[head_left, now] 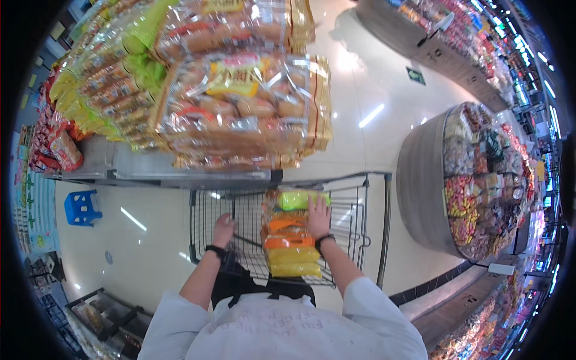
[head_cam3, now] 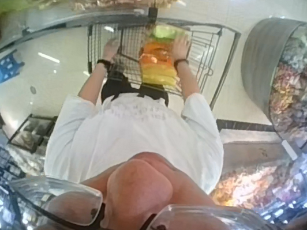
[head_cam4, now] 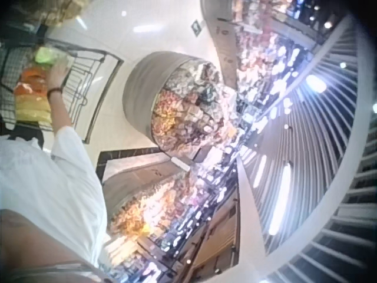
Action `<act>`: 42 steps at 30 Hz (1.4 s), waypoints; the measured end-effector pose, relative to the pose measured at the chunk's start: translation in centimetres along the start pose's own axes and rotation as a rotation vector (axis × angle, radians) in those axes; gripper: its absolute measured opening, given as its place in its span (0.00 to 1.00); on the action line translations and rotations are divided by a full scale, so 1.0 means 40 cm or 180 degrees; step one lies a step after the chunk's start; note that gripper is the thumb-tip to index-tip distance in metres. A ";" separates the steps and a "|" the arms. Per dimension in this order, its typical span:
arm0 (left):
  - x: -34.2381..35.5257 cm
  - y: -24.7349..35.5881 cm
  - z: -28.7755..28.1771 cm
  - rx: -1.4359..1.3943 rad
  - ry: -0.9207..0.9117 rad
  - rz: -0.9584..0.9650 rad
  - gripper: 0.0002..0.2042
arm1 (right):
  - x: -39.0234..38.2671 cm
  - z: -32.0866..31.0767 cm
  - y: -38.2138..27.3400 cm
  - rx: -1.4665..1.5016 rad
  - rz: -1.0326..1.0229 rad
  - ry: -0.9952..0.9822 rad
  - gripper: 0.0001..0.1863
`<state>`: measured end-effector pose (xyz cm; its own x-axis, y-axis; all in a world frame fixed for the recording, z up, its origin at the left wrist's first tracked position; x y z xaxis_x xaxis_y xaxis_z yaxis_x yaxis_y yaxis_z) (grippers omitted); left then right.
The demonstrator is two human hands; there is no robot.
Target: The person picks up bags of snacks from the supermarket shelves and places them into a shopping cart.
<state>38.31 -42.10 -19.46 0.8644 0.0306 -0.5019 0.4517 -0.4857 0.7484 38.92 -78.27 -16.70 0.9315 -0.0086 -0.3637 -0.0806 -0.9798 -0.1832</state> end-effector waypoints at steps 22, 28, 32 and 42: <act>0.043 -0.054 -0.331 0.1068 -0.0845 0.0164 0.26 | -0.321 -0.708 -0.157 0.2913 -0.0357 0.1875 0.09; -0.116 0.706 -0.671 0.0022 0.0902 0.2548 0.16 | -0.035 -0.997 -0.170 0.3321 0.0046 0.2273 0.41; -0.005 0.838 -0.680 -0.0253 0.0860 0.2837 0.24 | 0.155 -0.866 -0.239 0.4335 -0.0048 0.0305 0.30; 0.072 0.846 -0.596 -0.1367 -0.0894 0.1745 0.29 | 0.049 -0.905 -0.360 0.4194 -0.0193 0.0266 0.23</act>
<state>61.34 -37.62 14.77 0.9275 -0.3695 -0.0571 0.0687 0.0183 0.9975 54.76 -71.43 18.29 0.9609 -0.0308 -0.2751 -0.2764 -0.0527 -0.9596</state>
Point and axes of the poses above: each hand's wrist, its own x-axis towards the middle knuckle, its own z-axis out of the palm, y = z × x, the point moved 9 cm from there along x, towards the middle knuckle, and after that the axes turned 8 degrees about -y, right-handed, at the moved point
